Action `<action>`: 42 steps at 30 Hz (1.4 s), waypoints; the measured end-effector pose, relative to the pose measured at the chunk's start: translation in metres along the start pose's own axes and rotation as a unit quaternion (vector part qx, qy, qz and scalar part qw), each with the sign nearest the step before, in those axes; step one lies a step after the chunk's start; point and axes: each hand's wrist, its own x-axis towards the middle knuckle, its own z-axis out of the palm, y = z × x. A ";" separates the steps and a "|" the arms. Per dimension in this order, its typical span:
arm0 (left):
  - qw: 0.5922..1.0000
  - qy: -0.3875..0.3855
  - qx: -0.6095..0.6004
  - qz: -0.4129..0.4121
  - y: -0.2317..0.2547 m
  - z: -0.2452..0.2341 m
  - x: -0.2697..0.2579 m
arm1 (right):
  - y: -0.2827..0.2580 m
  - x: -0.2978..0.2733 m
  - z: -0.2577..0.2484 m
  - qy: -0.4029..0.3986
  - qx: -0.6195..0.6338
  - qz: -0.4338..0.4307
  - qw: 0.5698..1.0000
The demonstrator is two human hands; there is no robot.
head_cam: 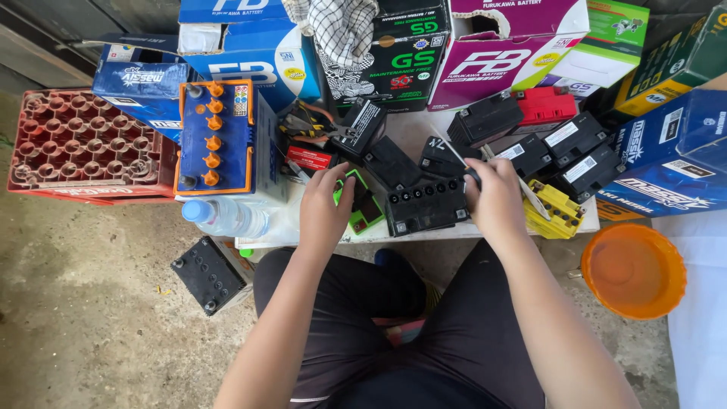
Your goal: Servicing a lead-acid battery by prying open the top cover with a screwdriver and refilling the cells with liquid using a syringe.
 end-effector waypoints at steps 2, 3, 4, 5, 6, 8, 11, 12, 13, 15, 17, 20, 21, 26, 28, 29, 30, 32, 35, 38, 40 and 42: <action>0.998 -0.003 -0.051 0.026 0.013 -0.010 -0.006 | -0.003 0.008 0.006 -0.019 -0.001 0.002 1.000; 0.993 -0.005 -0.104 0.052 0.019 -0.015 -0.009 | -0.005 0.012 0.009 -0.039 -0.003 0.002 0.999; 0.993 -0.005 -0.103 0.052 0.019 -0.014 -0.014 | -0.001 0.015 0.015 -0.039 -0.002 0.002 0.999; 0.985 -0.029 -0.152 0.074 0.020 -0.013 -0.020 | 0.002 0.019 0.021 -0.055 -0.048 -0.005 0.997; 0.974 -0.052 -0.200 0.096 0.020 -0.012 -0.025 | 0.005 0.022 0.027 -0.071 -0.093 -0.013 0.993; 0.969 -0.077 -0.218 0.091 0.028 -0.010 -0.032 | 0.004 0.026 0.026 -0.087 -0.091 -0.012 0.992; 0.963 -0.120 -0.227 0.078 0.036 -0.002 -0.038 | 0.007 0.027 0.026 -0.101 -0.101 -0.017 0.990; 0.963 -0.138 -0.219 0.070 0.038 0.002 -0.039 | 0.009 0.028 0.026 -0.097 -0.111 -0.024 0.989; 0.963 -0.139 -0.220 0.071 0.038 0.004 -0.039 | 0.008 0.027 0.024 -0.096 -0.113 -0.022 0.989; 0.960 -0.167 -0.216 0.053 0.040 0.009 -0.037 | 0.008 0.027 0.021 -0.088 -0.125 -0.040 0.987; 0.958 -0.182 -0.217 0.036 0.044 0.009 -0.035 | 0.014 0.024 0.022 -0.076 -0.121 -0.048 0.989; 0.955 -0.204 -0.215 0.002 0.045 0.010 -0.033 | 0.018 0.022 0.020 -0.072 -0.099 -0.053 0.991; 0.953 -0.212 -0.214 -0.013 0.044 0.011 -0.032 | 0.019 0.021 0.018 -0.077 -0.083 -0.050 0.992; 0.950 -0.221 -0.217 -0.030 0.045 0.012 -0.032 | 0.027 0.023 0.029 -0.062 -0.092 -0.063 0.992; 0.951 -0.220 -0.215 -0.032 0.044 0.013 -0.032 | 0.028 0.024 0.031 -0.056 -0.109 -0.069 0.990; 0.953 -0.217 -0.210 -0.028 0.043 0.014 -0.032 | 0.027 0.024 0.031 -0.058 -0.110 -0.063 0.990; 0.955 -0.215 -0.204 -0.024 0.042 0.014 -0.032 | 0.026 0.024 0.031 -0.060 -0.111 -0.058 0.990; 0.953 -0.217 -0.207 -0.030 0.045 0.012 -0.030 | 0.026 0.023 0.031 -0.051 -0.110 -0.057 0.991; 0.950 -0.223 -0.213 -0.041 0.045 0.012 -0.030 | 0.010 0.020 0.010 -0.042 -0.087 -0.065 0.993; 0.945 -0.230 -0.223 -0.058 0.045 0.013 -0.030 | -0.016 0.010 -0.023 -0.045 -0.008 -0.076 0.996; 0.942 -0.236 -0.229 -0.068 0.044 0.015 -0.029 | -0.033 0.005 -0.044 -0.050 0.049 -0.078 0.994; 0.942 -0.247 -0.215 -0.078 0.042 0.017 -0.029 | -0.050 0.001 -0.064 -0.158 0.186 -0.026 0.969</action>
